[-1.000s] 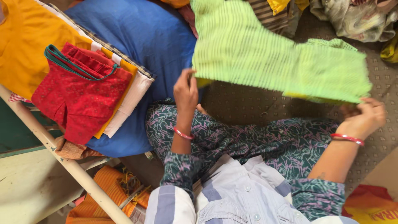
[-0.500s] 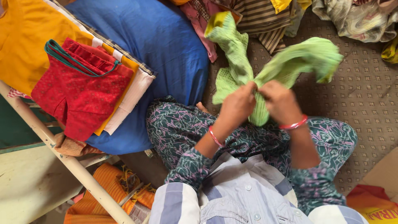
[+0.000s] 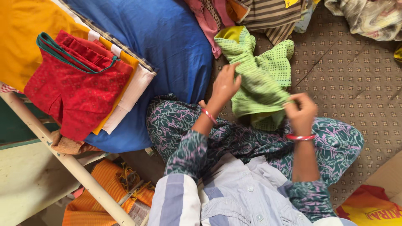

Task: The person folds various items of clothing, including a yellow collared shirt, a red garment, and a green patterned top, placing each folded item onto a growing stack.

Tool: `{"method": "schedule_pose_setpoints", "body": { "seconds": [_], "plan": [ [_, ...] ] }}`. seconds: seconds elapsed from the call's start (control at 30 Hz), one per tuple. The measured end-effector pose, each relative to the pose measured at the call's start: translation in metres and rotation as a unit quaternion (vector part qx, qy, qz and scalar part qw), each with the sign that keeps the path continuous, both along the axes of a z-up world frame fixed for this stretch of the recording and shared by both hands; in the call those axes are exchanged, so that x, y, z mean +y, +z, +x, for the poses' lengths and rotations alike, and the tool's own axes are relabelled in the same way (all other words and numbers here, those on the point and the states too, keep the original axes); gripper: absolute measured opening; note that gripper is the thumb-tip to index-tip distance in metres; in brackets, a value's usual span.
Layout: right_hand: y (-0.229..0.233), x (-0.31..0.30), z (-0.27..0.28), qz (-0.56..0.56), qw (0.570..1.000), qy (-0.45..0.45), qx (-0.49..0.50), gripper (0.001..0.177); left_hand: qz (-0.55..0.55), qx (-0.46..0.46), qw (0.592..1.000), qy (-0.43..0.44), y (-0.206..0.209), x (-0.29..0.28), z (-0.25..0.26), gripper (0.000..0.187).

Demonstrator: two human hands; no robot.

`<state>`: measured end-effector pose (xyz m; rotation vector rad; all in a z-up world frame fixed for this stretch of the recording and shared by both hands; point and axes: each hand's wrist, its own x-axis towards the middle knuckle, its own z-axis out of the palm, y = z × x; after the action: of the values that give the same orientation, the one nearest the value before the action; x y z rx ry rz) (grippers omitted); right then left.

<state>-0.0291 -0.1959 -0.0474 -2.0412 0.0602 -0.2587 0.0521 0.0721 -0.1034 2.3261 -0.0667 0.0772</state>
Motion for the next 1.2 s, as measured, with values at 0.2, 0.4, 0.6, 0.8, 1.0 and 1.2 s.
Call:
{"method": "schedule_pose_setpoints", "body": {
  "seconds": [0.2, 0.4, 0.6, 0.8, 1.0, 1.2],
  "plan": [
    [0.061, -0.011, 0.064, 0.145, 0.985, 0.042, -0.079, 0.010, -0.045, -0.119, 0.988, 0.084, -0.060, -0.002, 0.066, 0.046],
    [0.066, -0.026, 0.037, 0.295, 0.931, 0.214, -0.034, 0.012, -0.123, -0.037, 0.988, 0.081, -0.113, -0.017, 0.078, 0.037],
    [-0.013, -0.079, -0.002, 0.499, 0.864, 0.052, 0.025, 0.012, -0.231, 0.258, 0.928, -0.136, -0.179, -0.033, 0.058, 0.042],
    [-0.015, -0.097, 0.023, 0.482, 0.873, -0.013, -0.072, 0.017, -0.165, 0.099, 0.981, 0.038, -0.096, 0.012, 0.029, 0.041],
    [0.006, -0.077, 0.019, 0.387, 0.842, 0.325, 0.190, 0.014, -0.230, 0.193, 0.948, -0.108, 0.105, 0.078, -0.028, 0.073],
    [-0.056, -0.039, -0.024, 0.260, 0.822, 0.391, 0.323, 0.019, 0.061, 0.053, 0.972, -0.221, 0.093, 0.082, -0.022, 0.038]
  ]
}}
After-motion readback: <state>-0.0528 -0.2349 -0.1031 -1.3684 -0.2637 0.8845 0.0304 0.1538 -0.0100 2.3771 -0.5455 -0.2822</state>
